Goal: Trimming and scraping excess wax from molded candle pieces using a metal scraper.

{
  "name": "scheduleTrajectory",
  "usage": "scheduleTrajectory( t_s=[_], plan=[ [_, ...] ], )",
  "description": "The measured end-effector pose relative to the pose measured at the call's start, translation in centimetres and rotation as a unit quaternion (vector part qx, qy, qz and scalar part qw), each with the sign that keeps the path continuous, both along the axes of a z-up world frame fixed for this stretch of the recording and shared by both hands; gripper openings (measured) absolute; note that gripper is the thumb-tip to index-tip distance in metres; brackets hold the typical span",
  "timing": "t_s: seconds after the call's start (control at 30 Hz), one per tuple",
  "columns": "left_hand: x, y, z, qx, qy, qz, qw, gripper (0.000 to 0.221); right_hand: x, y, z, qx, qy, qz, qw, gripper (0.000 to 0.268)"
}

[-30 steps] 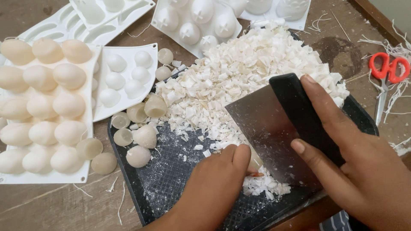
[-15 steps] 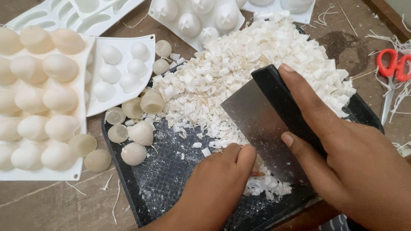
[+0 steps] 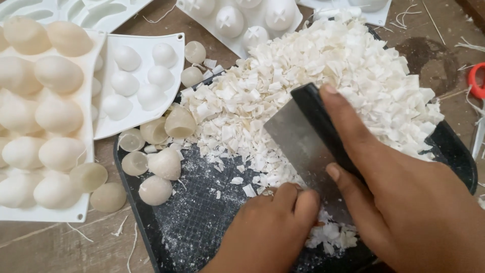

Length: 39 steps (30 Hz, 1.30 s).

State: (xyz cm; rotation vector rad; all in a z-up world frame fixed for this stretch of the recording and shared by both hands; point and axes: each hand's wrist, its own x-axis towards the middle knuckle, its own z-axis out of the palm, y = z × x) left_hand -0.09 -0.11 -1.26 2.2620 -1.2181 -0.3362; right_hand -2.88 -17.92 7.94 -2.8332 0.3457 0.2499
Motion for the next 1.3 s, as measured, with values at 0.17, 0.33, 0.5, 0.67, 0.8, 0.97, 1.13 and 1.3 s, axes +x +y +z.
scheduleTrajectory(
  t_s=[0.17, 0.33, 0.5, 0.67, 0.8, 0.97, 1.13, 1.3],
  plan=[
    [0.4, 0.2, -0.1, 0.003, 0.017, -0.003, 1.000, 0.021, 1.6, -0.4, -0.5, 0.018, 0.073, 0.022, 0.997, 0.097],
    [0.3, 0.2, 0.1, -0.039, 0.022, 0.013, 0.999, 0.027, 3.2, 1.1, 2.5, -0.069, 0.295, -0.130, 0.944, 0.096],
    [0.5, 0.4, 0.5, -0.013, 0.062, -0.001, 0.998, 0.021, -0.5, -0.9, 0.8, 0.008, 0.029, -0.081, 0.996, 0.089],
    [0.5, 0.2, 1.0, 0.022, 0.059, 0.007, 0.998, 0.022, -3.1, -2.3, -0.1, 0.092, -0.198, 0.056, 0.974, 0.083],
    [0.6, 0.2, 1.4, 0.046, 0.068, 0.004, 0.997, 0.021, -3.4, -2.9, -0.2, 0.125, -0.173, 0.029, 0.976, 0.085],
    [0.6, 0.2, 1.5, 0.039, 0.062, -0.002, 0.997, 0.020, -2.0, -2.3, 0.7, 0.128, -0.039, -0.042, 0.990, 0.094],
    [0.7, 0.2, 1.7, 0.041, 0.062, -0.011, 0.997, 0.024, 1.5, -0.7, 3.2, 0.035, 0.174, -0.107, 0.978, 0.102],
    [0.8, 0.0, 1.3, 0.013, 0.061, -0.015, 0.998, 0.021, 0.1, -2.3, 0.6, 0.104, 0.055, -0.013, 0.993, 0.096]
  ],
)
